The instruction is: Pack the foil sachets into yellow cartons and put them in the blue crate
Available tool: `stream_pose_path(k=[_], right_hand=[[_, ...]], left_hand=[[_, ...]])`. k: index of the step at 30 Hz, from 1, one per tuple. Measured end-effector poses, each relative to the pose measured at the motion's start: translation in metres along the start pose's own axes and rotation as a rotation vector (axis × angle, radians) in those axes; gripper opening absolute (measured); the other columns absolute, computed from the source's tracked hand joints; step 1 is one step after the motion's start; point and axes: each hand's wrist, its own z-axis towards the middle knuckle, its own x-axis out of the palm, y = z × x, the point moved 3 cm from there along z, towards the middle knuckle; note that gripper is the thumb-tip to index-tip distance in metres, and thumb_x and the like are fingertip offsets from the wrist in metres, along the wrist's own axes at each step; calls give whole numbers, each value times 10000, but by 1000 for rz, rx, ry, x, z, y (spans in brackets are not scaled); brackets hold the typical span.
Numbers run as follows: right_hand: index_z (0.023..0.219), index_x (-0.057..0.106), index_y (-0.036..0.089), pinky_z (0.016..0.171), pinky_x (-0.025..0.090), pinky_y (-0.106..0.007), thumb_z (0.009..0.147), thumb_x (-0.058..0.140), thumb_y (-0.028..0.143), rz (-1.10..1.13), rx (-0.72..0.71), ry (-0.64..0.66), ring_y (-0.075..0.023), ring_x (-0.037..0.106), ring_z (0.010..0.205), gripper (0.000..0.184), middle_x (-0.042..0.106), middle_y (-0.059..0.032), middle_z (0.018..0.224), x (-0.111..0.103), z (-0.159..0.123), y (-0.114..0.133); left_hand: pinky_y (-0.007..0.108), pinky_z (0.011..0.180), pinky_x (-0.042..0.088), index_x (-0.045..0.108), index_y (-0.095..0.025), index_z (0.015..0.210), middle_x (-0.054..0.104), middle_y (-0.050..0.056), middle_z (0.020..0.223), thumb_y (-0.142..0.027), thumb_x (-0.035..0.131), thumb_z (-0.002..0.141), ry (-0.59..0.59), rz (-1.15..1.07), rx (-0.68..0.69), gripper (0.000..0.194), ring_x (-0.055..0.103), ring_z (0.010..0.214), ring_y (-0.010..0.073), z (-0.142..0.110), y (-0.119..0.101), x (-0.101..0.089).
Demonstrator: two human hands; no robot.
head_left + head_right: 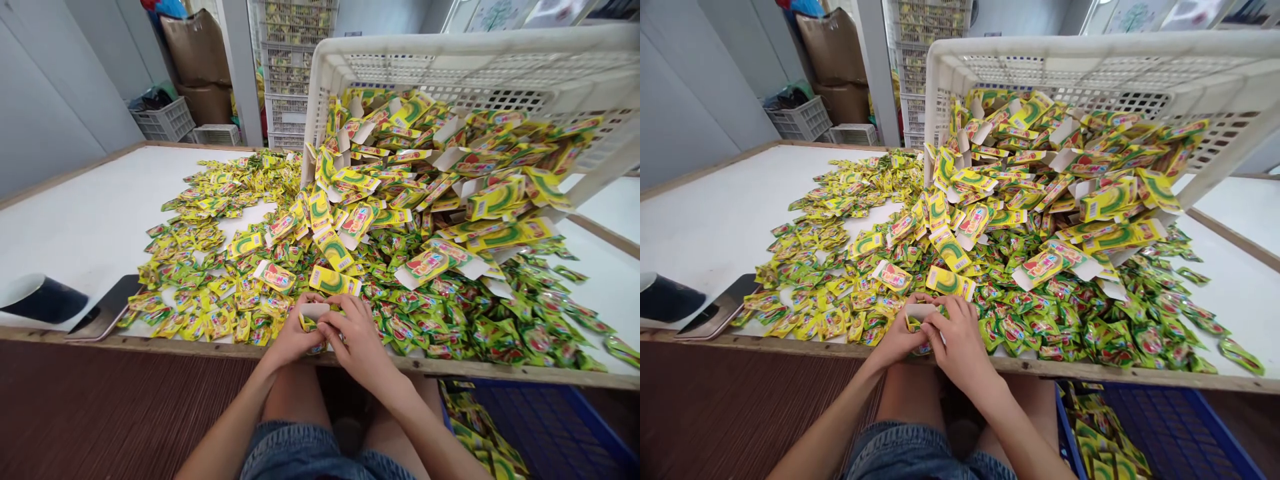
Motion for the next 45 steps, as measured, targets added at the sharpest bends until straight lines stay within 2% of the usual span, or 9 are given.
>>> stream_pose_path(k=[6, 10, 13, 16, 18, 24, 30, 34, 45], right_hand=[[953, 576, 214, 818, 364, -364, 877, 453, 250, 104, 50, 18, -200, 448, 957, 150, 523, -59, 997, 13, -5, -12], [1133, 431, 196, 837, 423, -300, 869, 474, 226, 454, 159, -174, -157, 504, 975, 269, 513, -74, 1069, 28, -18, -19], [1081, 424, 186, 817, 446, -269, 853, 508, 224, 577, 232, -256, -141, 536, 938, 246, 525, -68, 1014, 38, -26, -24], [1083, 458, 188, 823, 441, -268, 853, 502, 204, 549, 200, -250, -142, 539, 940, 234, 537, -65, 1010, 39, -28, -26], [1087, 485, 190, 845, 427, -277, 862, 475, 180, 507, 137, -211, -147, 527, 970, 226, 537, -68, 1034, 35, -26, -25], [888, 566, 172, 829, 414, -268, 864, 465, 170, 465, 64, -147, -147, 514, 962, 104, 552, -56, 955, 24, -12, -18], [1156, 473, 212, 803, 444, -250, 838, 514, 178, 566, 172, -213, -124, 543, 926, 322, 555, -44, 1031, 34, -18, -25], [978, 587, 195, 857, 429, -284, 862, 439, 132, 532, 73, -189, -142, 529, 983, 199, 572, -51, 1001, 37, -21, -26], [963, 570, 170, 820, 436, -276, 868, 476, 213, 488, 123, -188, -153, 555, 926, 140, 594, -66, 956, 38, -20, -24]], left_hand=[[278, 874, 396, 483, -124, 1108, 556, 90, 1076, -297, 618, 754, -146, 117, -58, 417, 524, 981, 183, -14, 7, -4], [278, 862, 408, 529, -123, 1069, 587, 90, 1058, -316, 605, 772, -186, 105, -90, 362, 543, 972, 188, -19, 11, -2], [275, 816, 435, 381, -156, 1144, 581, 90, 1044, -280, 612, 771, -214, 24, -87, 456, 564, 939, 171, -23, 15, 0], [294, 875, 423, 267, -194, 1181, 500, 111, 1162, -229, 592, 785, -268, 36, -8, 513, 530, 1049, 172, -30, 19, -4], [289, 898, 409, 352, -188, 1145, 467, 107, 1191, -218, 569, 799, -267, 129, 35, 409, 503, 1088, 173, -33, 21, -9], [254, 838, 418, 576, -150, 890, 572, 61, 947, -209, 558, 803, -189, 337, 81, 107, 546, 925, 152, -28, 9, -17], [286, 888, 415, 470, -180, 1114, 555, 73, 1046, -182, 543, 812, -243, 109, 59, 310, 538, 997, 156, -26, 6, -13], [328, 924, 399, 583, -143, 925, 576, 94, 1049, -172, 507, 829, -184, 175, 108, 126, 525, 1038, 187, -26, 9, -12], [320, 945, 386, 617, -152, 896, 615, 68, 972, -185, 539, 820, -226, 320, 123, 114, 545, 997, 167, -26, -2, -9]])
